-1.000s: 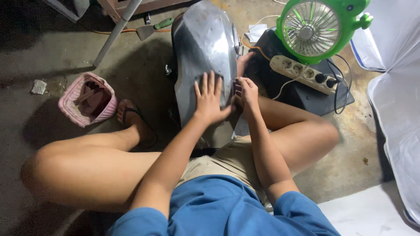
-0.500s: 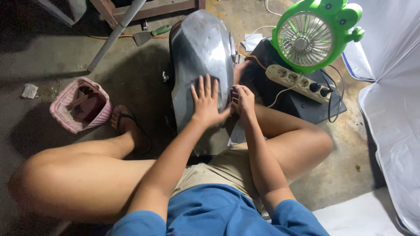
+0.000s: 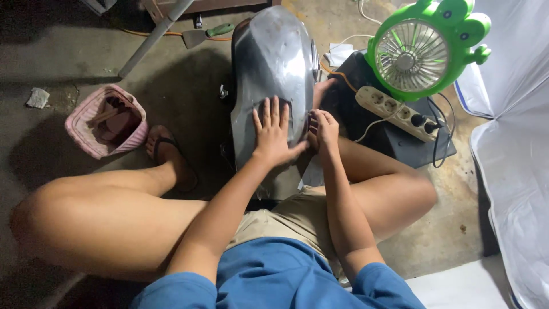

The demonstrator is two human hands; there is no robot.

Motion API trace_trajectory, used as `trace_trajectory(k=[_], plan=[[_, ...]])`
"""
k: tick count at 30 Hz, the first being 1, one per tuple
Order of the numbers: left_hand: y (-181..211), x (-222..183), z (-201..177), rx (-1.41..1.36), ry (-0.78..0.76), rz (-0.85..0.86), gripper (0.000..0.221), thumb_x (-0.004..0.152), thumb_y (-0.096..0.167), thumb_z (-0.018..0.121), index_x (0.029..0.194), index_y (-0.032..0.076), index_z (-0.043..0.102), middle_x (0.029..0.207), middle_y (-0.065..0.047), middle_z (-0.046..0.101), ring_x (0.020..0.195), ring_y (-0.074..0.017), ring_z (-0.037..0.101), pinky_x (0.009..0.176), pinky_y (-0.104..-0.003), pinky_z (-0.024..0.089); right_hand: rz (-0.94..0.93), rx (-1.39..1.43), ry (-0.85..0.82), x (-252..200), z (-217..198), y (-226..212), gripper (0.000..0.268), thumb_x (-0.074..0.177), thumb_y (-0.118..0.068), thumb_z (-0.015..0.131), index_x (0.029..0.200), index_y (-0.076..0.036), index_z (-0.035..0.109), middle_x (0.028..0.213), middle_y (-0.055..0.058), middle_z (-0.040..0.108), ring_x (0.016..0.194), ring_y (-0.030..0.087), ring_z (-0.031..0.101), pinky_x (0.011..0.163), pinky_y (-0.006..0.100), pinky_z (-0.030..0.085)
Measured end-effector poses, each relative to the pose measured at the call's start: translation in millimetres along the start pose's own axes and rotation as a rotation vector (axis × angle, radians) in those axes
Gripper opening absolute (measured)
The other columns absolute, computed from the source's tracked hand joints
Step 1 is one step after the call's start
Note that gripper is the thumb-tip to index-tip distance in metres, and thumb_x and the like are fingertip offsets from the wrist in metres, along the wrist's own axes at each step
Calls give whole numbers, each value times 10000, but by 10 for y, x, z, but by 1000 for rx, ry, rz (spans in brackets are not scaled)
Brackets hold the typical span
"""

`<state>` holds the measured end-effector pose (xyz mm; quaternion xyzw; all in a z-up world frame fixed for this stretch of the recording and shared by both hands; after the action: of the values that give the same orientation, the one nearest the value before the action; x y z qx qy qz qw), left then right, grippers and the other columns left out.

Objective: The person lies on the workshop floor with a motorcycle fairing panel across their legs and sands its surface by hand using sandpaper, rubbing repeatedly over different areas of the panel while steadying it with the other hand.

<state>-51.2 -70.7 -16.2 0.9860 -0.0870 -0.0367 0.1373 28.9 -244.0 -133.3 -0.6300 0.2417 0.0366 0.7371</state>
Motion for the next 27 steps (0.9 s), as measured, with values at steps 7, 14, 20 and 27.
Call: trace_trajectory(k=[7, 14, 20, 27], plan=[[-283, 617, -36, -58, 100, -99, 1363, 718, 872, 624, 1636, 9, 107, 1680, -292, -68, 1550, -490, -97, 1182, -766, -3, 4, 12, 21, -111, -49, -15, 135, 897, -283, 701, 946, -175, 765, 876, 10, 720, 723, 125, 668, 634, 263, 583], [21, 28, -47, -3, -17, -26, 1302, 710, 811, 642, 1619, 4, 177, 1686, -296, -16, 1556, -481, -72, 1183, -738, -29, -21, 10, -17, 90, -15, 81, 150, 913, -291, 696, 967, -176, 775, 865, 7, 724, 703, 115, 670, 612, 240, 572], [-408, 714, -71, -55, 51, -78, 1343, 741, 901, 562, 1638, 15, 99, 1686, -285, -64, 1558, -480, -86, 1187, -743, -30, -16, 4, -9, -223, -2, -91, 159, 921, -310, 684, 979, -193, 775, 888, -4, 737, 734, 104, 677, 644, 240, 572], [-46, 162, -88, 3, -7, -45, 1372, 681, 887, 609, 1622, -2, 154, 1682, -305, -14, 1554, -491, -50, 1184, -737, -13, -63, 21, -1, 30, -10, 98, 142, 908, -275, 700, 967, -185, 793, 865, 22, 726, 699, 124, 650, 588, 226, 561]])
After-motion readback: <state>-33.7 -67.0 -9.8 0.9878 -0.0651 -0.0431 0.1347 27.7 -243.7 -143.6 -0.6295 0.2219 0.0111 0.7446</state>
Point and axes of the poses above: each hand's wrist, its own x-axis towards the middle knuckle, its own z-axis out of the palm, y = z × x, the point moved 1 cm from there along x, towards the middle knuckle
